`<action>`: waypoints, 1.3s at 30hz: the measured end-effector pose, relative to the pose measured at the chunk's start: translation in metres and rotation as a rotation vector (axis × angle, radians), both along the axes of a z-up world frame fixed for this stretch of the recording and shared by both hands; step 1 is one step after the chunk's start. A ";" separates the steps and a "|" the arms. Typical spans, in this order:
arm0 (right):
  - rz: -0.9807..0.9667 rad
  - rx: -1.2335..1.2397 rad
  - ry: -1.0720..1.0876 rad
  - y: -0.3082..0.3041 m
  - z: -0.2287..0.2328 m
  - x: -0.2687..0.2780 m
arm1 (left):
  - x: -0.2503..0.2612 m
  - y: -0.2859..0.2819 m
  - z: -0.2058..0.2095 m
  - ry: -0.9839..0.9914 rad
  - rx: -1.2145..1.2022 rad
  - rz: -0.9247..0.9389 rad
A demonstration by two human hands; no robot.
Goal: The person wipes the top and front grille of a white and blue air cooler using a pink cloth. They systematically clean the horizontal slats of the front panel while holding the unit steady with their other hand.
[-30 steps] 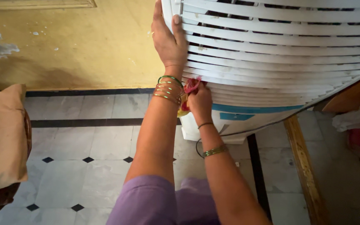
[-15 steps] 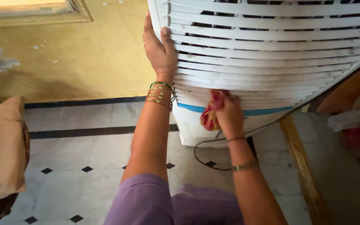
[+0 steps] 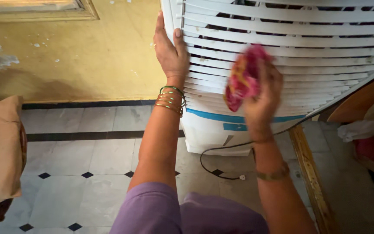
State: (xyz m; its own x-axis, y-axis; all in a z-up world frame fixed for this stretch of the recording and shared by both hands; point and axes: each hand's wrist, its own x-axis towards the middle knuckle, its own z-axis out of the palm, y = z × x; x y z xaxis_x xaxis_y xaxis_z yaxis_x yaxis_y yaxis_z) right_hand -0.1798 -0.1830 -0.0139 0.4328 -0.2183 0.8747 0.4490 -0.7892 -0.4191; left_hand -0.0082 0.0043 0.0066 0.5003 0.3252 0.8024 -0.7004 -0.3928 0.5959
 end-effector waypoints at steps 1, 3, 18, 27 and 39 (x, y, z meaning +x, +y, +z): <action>-0.011 -0.139 -0.048 0.015 0.006 0.014 | 0.001 -0.001 -0.001 -0.001 0.000 -0.001; -0.051 -0.414 0.047 0.041 0.005 0.035 | 0.003 -0.002 -0.002 0.004 -0.008 -0.006; 0.071 0.464 -0.016 -0.207 -0.034 -0.026 | -0.003 -0.002 -0.001 0.009 0.000 0.000; -0.677 -0.326 0.168 -0.128 -0.055 0.005 | -0.004 -0.003 0.003 0.003 -0.021 0.015; -0.581 -0.280 0.213 -0.039 -0.060 0.020 | -0.003 -0.003 -0.003 0.019 -0.010 0.036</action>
State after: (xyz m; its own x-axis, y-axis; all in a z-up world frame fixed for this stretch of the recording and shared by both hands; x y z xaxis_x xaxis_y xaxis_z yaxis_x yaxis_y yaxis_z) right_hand -0.1595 -0.2223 -0.0742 0.4826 -0.2450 0.8409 -0.1504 -0.9690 -0.1960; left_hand -0.0114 0.0010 0.0040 0.5037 0.3512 0.7893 -0.6742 -0.4114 0.6133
